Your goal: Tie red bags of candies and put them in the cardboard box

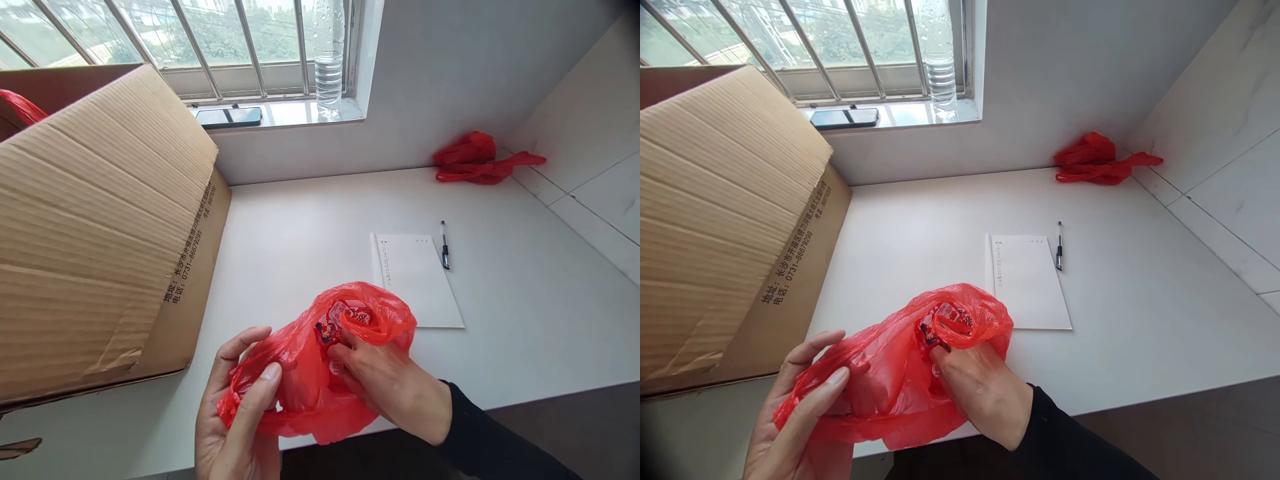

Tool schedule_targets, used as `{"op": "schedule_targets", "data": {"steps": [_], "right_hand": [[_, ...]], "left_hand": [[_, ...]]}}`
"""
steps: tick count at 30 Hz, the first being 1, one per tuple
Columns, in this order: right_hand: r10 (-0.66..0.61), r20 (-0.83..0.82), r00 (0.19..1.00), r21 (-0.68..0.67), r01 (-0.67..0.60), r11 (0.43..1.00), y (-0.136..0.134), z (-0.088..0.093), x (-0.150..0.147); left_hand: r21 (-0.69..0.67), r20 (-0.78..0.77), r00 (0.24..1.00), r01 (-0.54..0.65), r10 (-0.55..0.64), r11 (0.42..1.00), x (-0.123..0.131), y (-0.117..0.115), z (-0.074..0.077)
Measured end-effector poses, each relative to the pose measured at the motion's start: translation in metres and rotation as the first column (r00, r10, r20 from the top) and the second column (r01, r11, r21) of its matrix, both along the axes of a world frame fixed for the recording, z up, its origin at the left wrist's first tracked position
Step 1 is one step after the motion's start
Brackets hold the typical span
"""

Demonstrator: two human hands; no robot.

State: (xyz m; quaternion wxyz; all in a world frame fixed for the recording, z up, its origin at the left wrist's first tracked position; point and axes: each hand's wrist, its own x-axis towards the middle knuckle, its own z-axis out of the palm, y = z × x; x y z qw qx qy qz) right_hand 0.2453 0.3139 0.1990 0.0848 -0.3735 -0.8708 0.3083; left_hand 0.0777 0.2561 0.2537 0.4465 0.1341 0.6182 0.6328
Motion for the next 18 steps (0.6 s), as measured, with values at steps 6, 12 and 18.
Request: {"op": "schedule_targets", "data": {"steps": [6,12,18], "right_hand": [[0.087,-0.068,0.994,0.011,-0.086,0.996,0.004,0.002,0.008],[0.103,-0.178,0.979,-0.129,-0.127,0.983,0.006,0.007,0.018],[0.091,-0.166,0.982,0.014,-0.089,0.996,0.005,0.003,0.012]], "left_hand": [[0.009,-0.008,1.0,-0.023,0.023,1.0,0.001,-0.001,0.003],[-0.026,0.003,1.0,0.011,-0.011,1.0,0.009,0.001,0.008],[0.001,-0.015,1.0,0.007,-0.007,1.0,0.001,-0.002,-0.001]]}}
